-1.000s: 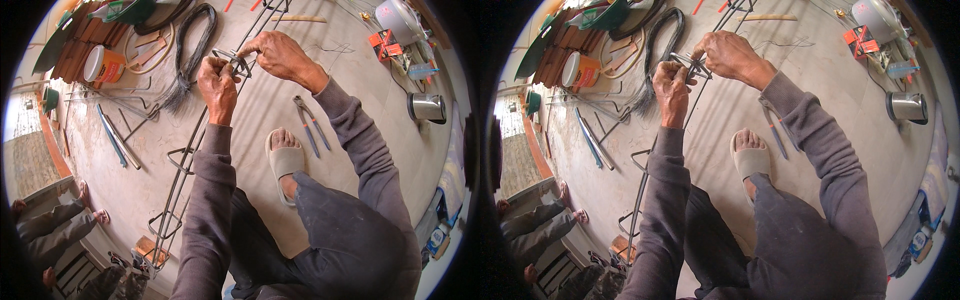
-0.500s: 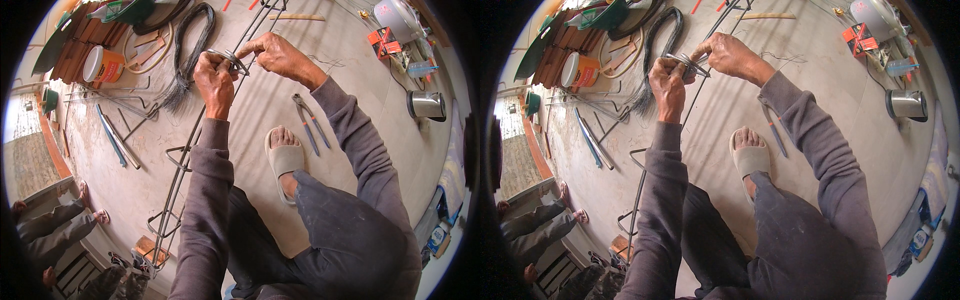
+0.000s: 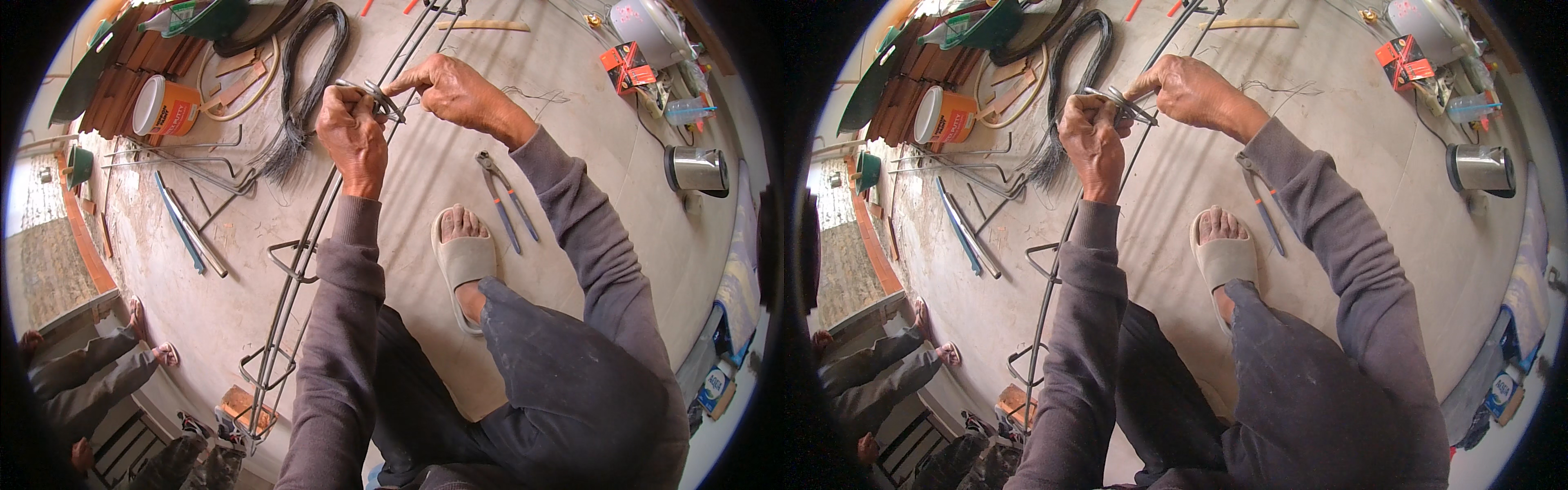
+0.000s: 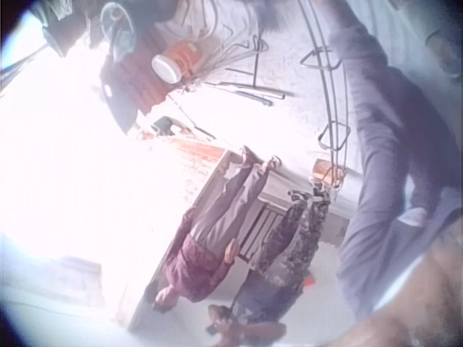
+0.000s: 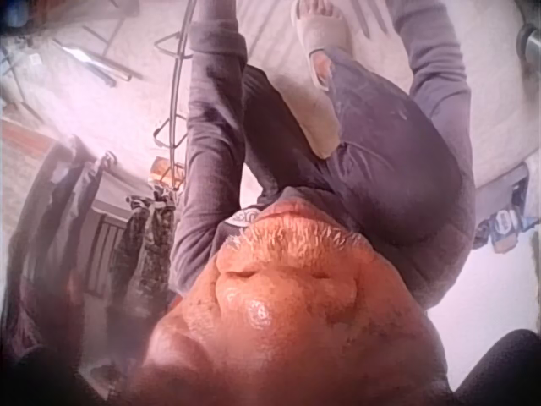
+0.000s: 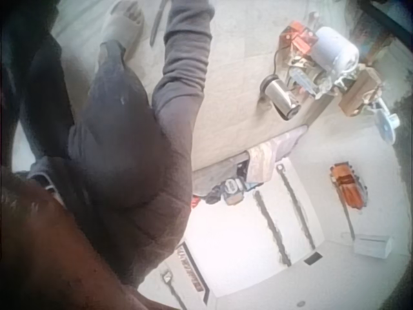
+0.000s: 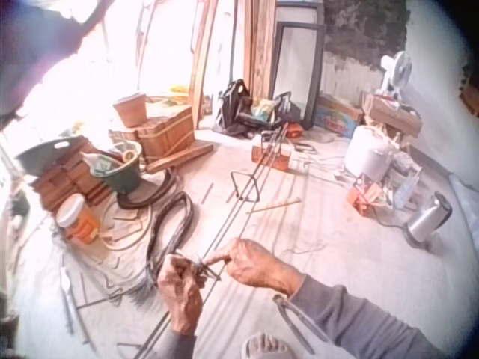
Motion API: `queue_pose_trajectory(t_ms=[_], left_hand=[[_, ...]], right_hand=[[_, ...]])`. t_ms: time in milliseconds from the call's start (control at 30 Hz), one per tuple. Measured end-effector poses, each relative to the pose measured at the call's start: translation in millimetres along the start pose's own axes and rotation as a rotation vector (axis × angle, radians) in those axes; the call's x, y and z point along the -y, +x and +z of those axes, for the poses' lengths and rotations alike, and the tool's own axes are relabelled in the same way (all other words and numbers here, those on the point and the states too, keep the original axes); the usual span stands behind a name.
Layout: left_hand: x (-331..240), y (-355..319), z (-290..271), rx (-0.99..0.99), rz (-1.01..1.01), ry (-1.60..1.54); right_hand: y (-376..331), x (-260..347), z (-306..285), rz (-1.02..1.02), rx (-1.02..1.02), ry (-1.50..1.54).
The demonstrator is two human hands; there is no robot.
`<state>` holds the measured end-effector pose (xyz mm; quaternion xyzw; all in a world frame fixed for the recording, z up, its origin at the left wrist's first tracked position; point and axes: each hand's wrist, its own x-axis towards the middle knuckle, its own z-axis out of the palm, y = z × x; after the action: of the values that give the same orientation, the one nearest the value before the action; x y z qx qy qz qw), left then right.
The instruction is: The person sits on the floor and uses pliers to twist wire ties around a metal frame structure. They repeatedly wrap and tighten the wire at various points along the frame to secure its components.
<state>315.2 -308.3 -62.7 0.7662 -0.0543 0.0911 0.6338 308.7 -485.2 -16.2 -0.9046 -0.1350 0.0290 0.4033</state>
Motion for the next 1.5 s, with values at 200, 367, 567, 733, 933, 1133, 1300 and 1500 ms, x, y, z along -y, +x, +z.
queue_pose_trajectory(t_ms=[200, 367, 567, 733, 933, 1133, 1300, 1500], left_hand=[[-5, -1, 0, -0.05, 0.267, 0.367], [-3, -1, 1, -0.025, 0.314, 0.304], [3, 1, -3, 0.059, 0.186, 0.14], [5, 4, -6, 0.113, 0.208, 0.177], [3, 3, -9, 0.136, 0.188, 0.167], [-3, 2, -17, 0.244, -0.024, -0.082], [-10, 2, -22, 0.311, 0.005, -0.015], [-9, 1, -15, 0.26, 0.064, 0.091]], right_hand=[[-1, -6, 9, -0.004, -0.078, -0.069], [1, -12, 9, -0.039, -0.079, -0.073], [4, -10, 7, -0.015, -0.07, -0.108], [9, -7, 0, -0.068, -0.047, -0.205], [25, -10, -8, -0.091, 0.035, -0.297], [29, -11, -10, -0.115, 0.018, -0.278], [29, 13, -16, -0.14, 0.011, -0.499], [26, 25, -17, -0.339, -0.12, -0.726]])
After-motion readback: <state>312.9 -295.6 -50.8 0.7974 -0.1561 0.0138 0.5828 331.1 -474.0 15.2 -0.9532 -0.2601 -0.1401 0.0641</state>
